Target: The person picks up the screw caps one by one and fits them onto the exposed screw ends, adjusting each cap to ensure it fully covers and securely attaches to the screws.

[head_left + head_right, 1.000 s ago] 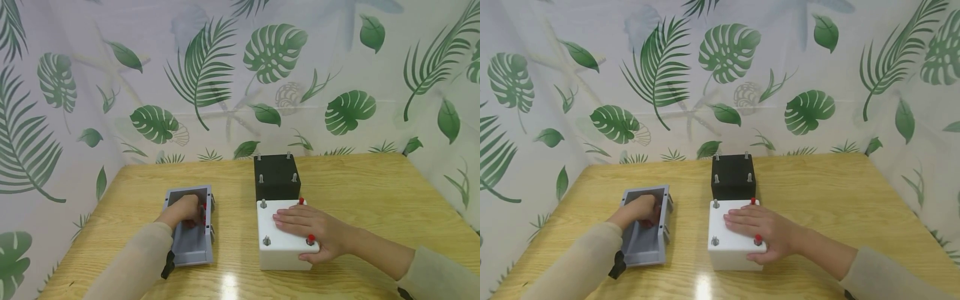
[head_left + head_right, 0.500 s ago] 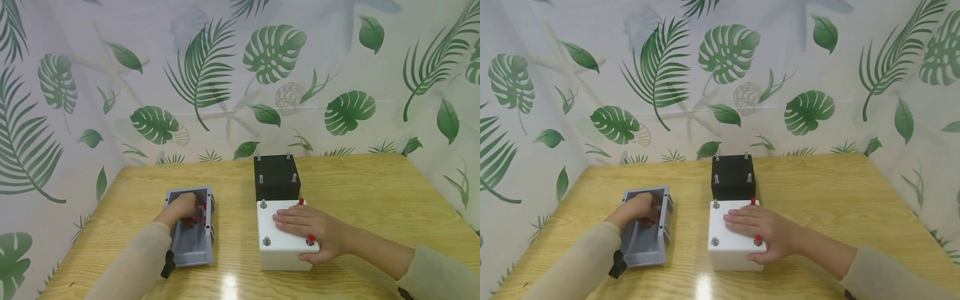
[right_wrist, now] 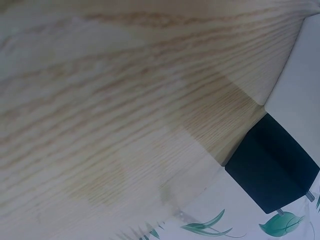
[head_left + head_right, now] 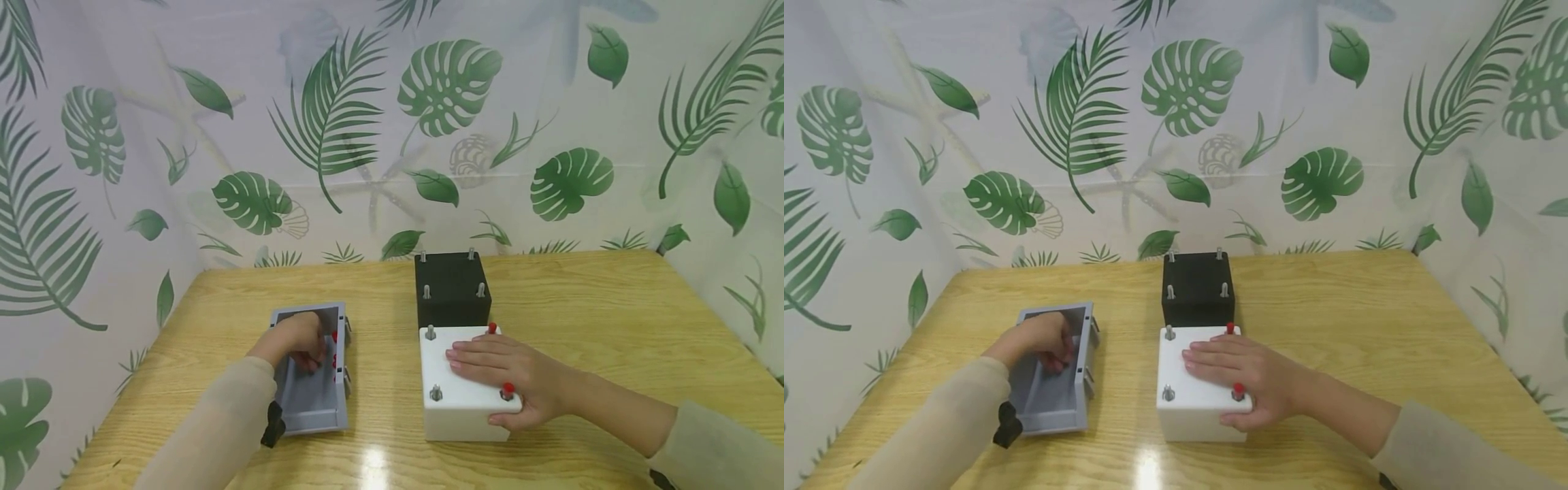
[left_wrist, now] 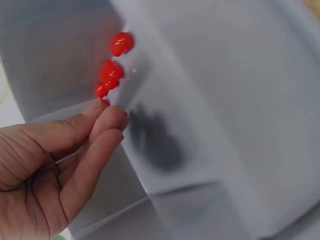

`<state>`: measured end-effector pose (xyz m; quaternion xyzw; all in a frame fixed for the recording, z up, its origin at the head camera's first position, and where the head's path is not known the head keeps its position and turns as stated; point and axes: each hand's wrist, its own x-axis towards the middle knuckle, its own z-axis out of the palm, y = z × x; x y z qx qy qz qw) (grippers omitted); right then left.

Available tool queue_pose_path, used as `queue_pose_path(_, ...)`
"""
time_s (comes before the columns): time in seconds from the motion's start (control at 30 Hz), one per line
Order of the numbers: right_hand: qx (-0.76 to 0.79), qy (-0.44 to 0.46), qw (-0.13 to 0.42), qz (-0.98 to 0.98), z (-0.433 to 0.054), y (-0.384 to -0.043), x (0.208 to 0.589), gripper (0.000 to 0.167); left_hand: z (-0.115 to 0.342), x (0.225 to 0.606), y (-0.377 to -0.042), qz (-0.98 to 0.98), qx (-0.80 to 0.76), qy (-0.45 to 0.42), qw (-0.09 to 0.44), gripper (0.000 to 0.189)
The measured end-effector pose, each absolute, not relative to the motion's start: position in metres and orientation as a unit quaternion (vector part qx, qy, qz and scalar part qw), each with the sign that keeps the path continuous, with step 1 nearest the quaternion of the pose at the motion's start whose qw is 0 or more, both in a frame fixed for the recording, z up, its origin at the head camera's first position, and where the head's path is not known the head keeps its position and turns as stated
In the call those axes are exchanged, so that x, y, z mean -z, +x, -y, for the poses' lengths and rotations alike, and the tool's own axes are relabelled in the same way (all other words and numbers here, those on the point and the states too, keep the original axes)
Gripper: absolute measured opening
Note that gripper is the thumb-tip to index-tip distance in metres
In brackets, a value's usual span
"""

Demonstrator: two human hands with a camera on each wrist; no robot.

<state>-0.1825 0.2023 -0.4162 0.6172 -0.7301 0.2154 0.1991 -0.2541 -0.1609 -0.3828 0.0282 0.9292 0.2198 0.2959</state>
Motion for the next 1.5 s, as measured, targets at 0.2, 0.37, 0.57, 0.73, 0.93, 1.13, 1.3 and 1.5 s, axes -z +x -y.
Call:
queue_pose_path(0.2,-0.213,0.623,0.202,0.725,-0.203,-0.183,0.417,0.064,0.164,0.373,-0.253,-0.919,-0.223,0.065,0.319,0.007)
queue_pose_path(0.37,-0.216,0.622,0.201,0.725,-0.203,-0.184,0.417,0.064,0.167,0.367,-0.254,-0.908,-0.240,0.063,0.337,0.006)
queue_pose_path(0.57,-0.217,0.619,0.197,0.729,-0.204,-0.182,0.416,0.065,0.170,0.358,-0.256,-0.905,-0.262,0.061,0.329,0.005)
queue_pose_path(0.73,-0.218,0.619,0.199,0.728,-0.204,-0.183,0.417,0.064,0.171,0.348,-0.254,-0.898,-0.276,0.064,0.337,0.007)
queue_pose_path(0.93,-0.220,0.620,0.203,0.725,-0.204,-0.183,0.418,0.064,0.172,0.346,-0.256,-0.890,-0.283,0.071,0.351,0.006)
queue_pose_path(1.13,-0.221,0.620,0.205,0.724,-0.203,-0.183,0.418,0.064,0.169,0.341,-0.256,-0.891,-0.274,0.079,0.353,0.005)
queue_pose_path(1.3,-0.222,0.620,0.205,0.724,-0.203,-0.182,0.418,0.064,0.167,0.335,-0.254,-0.887,-0.277,0.092,0.357,0.005)
queue_pose_path(1.5,-0.223,0.617,0.203,0.727,-0.202,-0.182,0.418,0.063,0.165,0.325,-0.252,-0.874,-0.299,0.105,0.369,0.012)
